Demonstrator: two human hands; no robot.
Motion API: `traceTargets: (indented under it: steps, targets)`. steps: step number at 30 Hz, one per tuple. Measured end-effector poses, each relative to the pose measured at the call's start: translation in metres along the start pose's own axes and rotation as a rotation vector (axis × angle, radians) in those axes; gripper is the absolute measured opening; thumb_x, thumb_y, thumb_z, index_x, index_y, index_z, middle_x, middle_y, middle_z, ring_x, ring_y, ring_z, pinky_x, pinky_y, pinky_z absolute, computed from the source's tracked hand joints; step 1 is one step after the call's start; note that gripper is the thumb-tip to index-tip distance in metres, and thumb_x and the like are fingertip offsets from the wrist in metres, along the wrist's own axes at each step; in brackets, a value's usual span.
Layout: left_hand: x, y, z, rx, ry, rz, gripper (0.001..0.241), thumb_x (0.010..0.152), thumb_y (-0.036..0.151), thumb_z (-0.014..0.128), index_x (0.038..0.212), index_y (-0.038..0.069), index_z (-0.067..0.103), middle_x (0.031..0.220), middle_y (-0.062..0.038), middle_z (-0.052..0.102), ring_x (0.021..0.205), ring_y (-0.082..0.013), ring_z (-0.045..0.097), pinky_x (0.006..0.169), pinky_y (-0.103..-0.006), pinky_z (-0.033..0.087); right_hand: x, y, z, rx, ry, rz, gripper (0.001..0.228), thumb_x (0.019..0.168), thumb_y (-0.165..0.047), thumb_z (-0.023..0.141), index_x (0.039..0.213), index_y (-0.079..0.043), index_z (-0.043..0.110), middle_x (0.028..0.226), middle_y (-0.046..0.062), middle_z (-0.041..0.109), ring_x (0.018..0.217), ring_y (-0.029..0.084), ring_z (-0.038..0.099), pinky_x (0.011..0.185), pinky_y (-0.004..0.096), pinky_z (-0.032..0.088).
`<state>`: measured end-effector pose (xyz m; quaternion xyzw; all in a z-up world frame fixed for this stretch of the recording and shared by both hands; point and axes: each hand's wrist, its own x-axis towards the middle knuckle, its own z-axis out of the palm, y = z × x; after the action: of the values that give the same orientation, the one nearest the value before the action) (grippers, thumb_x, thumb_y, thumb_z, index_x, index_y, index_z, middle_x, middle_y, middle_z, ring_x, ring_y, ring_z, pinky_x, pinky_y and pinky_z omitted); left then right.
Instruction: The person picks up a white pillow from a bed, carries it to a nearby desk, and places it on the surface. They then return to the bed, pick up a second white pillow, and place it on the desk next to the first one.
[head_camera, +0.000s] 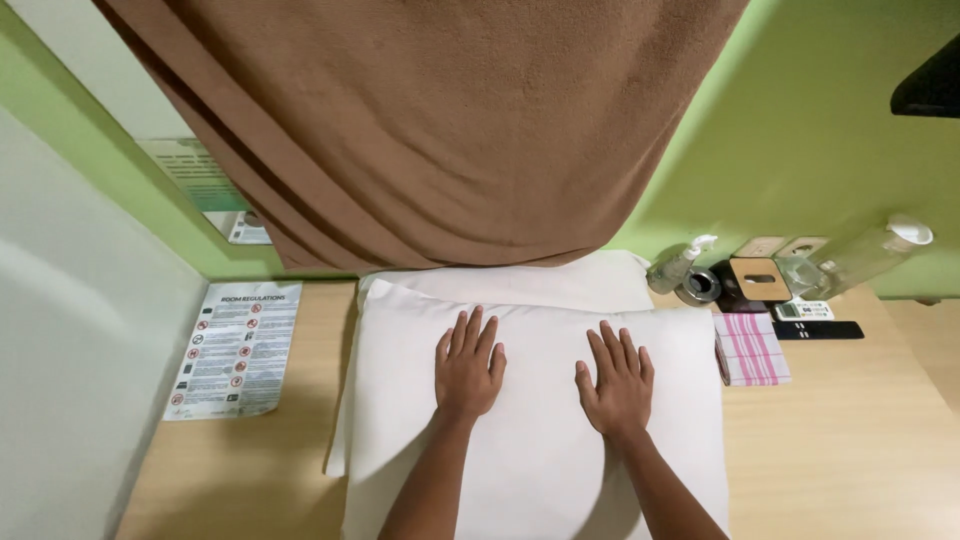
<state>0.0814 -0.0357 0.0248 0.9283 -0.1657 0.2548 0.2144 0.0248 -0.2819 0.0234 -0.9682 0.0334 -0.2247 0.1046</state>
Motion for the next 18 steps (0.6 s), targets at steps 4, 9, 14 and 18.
traceTargets:
  steps: [4,9,14,18]
  targets:
    - [0.003,-0.001,0.008,-0.003,0.01,-0.012,0.047,0.103,0.034,0.05,0.144,0.013,0.059,0.159,-0.01,0.047,0.149,-0.029,0.039,0.119,-0.0478,0.028,0.004,0.004,0.015,0.007,0.03,-0.002,0.056,0.099,-0.046,0.045,0.151,-0.023,0.05,0.164,-0.001,0.04,0.154,0.023,0.029,0.126,0.047,0.014]
    - [0.006,-0.002,0.014,0.012,-0.011,-0.021,0.048,0.101,0.034,0.05,0.143,0.013,0.059,0.157,-0.011,0.049,0.147,-0.0294,0.04,0.117,-0.0482,0.027,0.005,0.004,0.021,-0.007,0.061,-0.003,0.055,0.099,-0.044,0.046,0.149,-0.022,0.052,0.163,-0.001,0.042,0.153,0.023,0.032,0.126,0.047,0.015]
    - [0.004,-0.002,0.014,0.002,0.02,-0.017,0.047,0.103,0.034,0.049,0.144,0.013,0.06,0.158,-0.01,0.049,0.148,-0.0285,0.04,0.118,-0.047,0.027,0.004,0.005,0.022,-0.02,0.079,-0.015,0.054,0.1,-0.043,0.045,0.149,-0.021,0.054,0.163,0.0,0.043,0.153,0.024,0.033,0.126,0.047,0.016]
    - [0.002,-0.003,0.015,0.02,0.026,-0.008,0.047,0.103,0.034,0.048,0.143,0.013,0.06,0.157,-0.011,0.049,0.148,-0.0285,0.041,0.117,-0.0475,0.028,0.003,0.004,0.019,-0.022,0.089,-0.021,0.054,0.1,-0.043,0.046,0.148,-0.021,0.054,0.162,0.001,0.044,0.153,0.024,0.033,0.125,0.048,0.015]
